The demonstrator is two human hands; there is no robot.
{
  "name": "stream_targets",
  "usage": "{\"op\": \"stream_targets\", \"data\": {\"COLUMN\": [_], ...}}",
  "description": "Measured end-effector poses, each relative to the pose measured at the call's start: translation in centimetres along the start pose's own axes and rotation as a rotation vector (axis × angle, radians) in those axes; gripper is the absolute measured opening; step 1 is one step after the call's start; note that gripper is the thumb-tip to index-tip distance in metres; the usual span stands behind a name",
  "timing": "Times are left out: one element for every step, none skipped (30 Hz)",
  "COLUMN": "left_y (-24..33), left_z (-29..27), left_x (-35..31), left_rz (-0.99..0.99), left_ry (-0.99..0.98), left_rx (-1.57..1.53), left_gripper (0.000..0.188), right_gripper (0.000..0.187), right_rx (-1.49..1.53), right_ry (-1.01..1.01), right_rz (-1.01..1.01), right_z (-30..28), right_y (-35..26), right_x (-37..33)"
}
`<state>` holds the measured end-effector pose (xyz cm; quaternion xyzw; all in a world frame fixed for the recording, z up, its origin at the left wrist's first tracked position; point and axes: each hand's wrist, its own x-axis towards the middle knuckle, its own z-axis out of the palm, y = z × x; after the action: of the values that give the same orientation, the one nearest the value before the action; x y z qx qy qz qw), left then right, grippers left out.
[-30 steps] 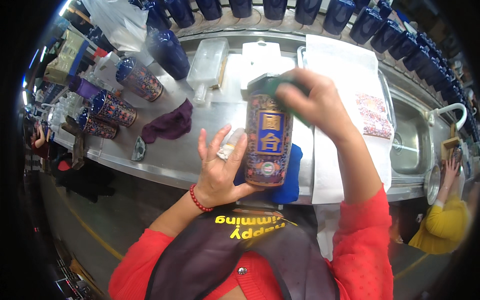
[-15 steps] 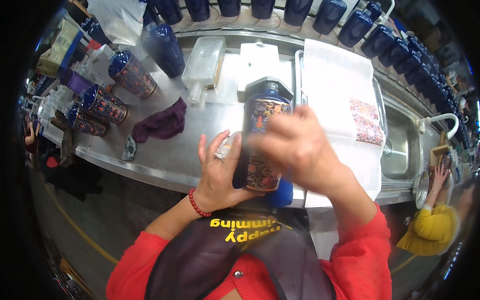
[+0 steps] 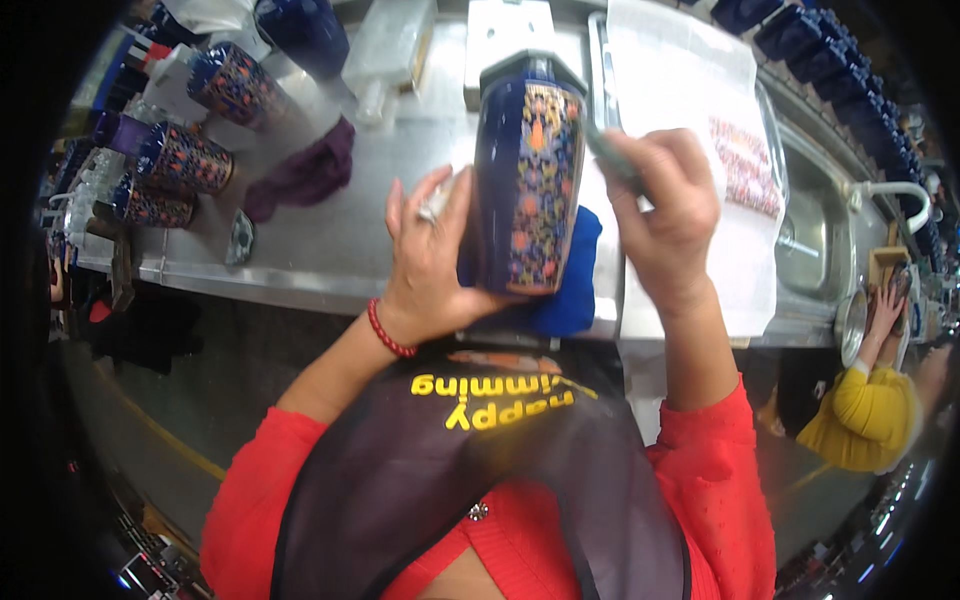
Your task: The person applies a decorative sticker to a blue ceramic bottle, smoothing it with a green tool and fingers to remove air bubbles. The person rotates the bottle to align and press the sticker around the curved surface.
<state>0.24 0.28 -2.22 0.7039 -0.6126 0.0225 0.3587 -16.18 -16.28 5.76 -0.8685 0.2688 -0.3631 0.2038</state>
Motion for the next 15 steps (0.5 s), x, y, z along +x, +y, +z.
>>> {"op": "stream_targets", "data": {"left_y": [-0.1,-0.2,-0.4,-0.4,-0.6,-0.7,-0.7,-0.8,-0.9,-0.9,-0.8,-0.8,-0.7,-0.6,-0.5], "left_z": [0.1,0.4,0.5,0.8,0.8,0.9,1.0,1.0,1.0,1.0,1.0,0.9,0.8,0.6,0.4], "left_x": [0.0,-0.1,-0.1,-0.2,-0.3,-0.4,-0.5,-0.5,-0.5,-0.5,-0.5,-0.4,-0.2,-0.1,0.1], "left_rz": [0.002,-0.007,-0.001,0.013,0.017,0.02,0.038,0.029,0.03,0.019,0.022,0.027,0.028,0.034,0.039], "left_ry": [-0.005,0.001,-0.019,0.001,0.002,-0.005,0.014,0.003,-0.001,-0.013,-0.003,0.005,0.005,0.007,0.008], "left_rx": [-0.017,-0.029,-0.071,-0.068,-0.091,-0.106,-0.115,-0.123,-0.126,-0.126,-0.131,-0.125,-0.117,-0.11,-0.089], "left_gripper": [0.127,0.127,0.127,0.127,0.127,0.127,0.126,0.126,0.126,0.126,0.126,0.125,0.125,0.124,0.123], "right_gripper": [0.044,0.048,0.047,0.047,0.036,0.026,0.022,0.02,0.02,0.021,0.021,0.022,0.021,0.021,0.02], "right_rx": [-0.027,0.036,0.214,0.374,0.499,0.544,0.538,0.574,0.68,0.797,0.842,0.74,0.674,0.617,0.555], "right_ry": [-0.126,-0.209,-0.319,-0.523,-0.411,-0.289,-0.183,-0.031,-0.03,-0.051,-0.063,-0.068,-0.028,-0.042,-0.056], "right_rz": [-0.173,-0.367,-0.339,-0.432,-0.317,-0.147,0.118,0.398,0.49,0.582,0.594,0.541,0.537,0.523,0.47], "right_z": [0.0,0.0,-0.5,-0.9,-1.0,-1.1,-0.9,-0.5,0.0,0.5,1.2,1.6,1.8,2.0,2.0], "right_y": [-0.5,-1.1,-1.5,-1.7,-1.5,-1.2,-0.8,-0.5,-0.2,0.0,-0.1,-0.1,-0.4,-0.7,-1.2], "right_x": [-0.9,-1.8,-2.7,-3.5,-4.2,-4.8,-5.7,-6.4,-7.1,-7.8,-8.3,-8.5,-8.6,-8.4,-8.1]}}
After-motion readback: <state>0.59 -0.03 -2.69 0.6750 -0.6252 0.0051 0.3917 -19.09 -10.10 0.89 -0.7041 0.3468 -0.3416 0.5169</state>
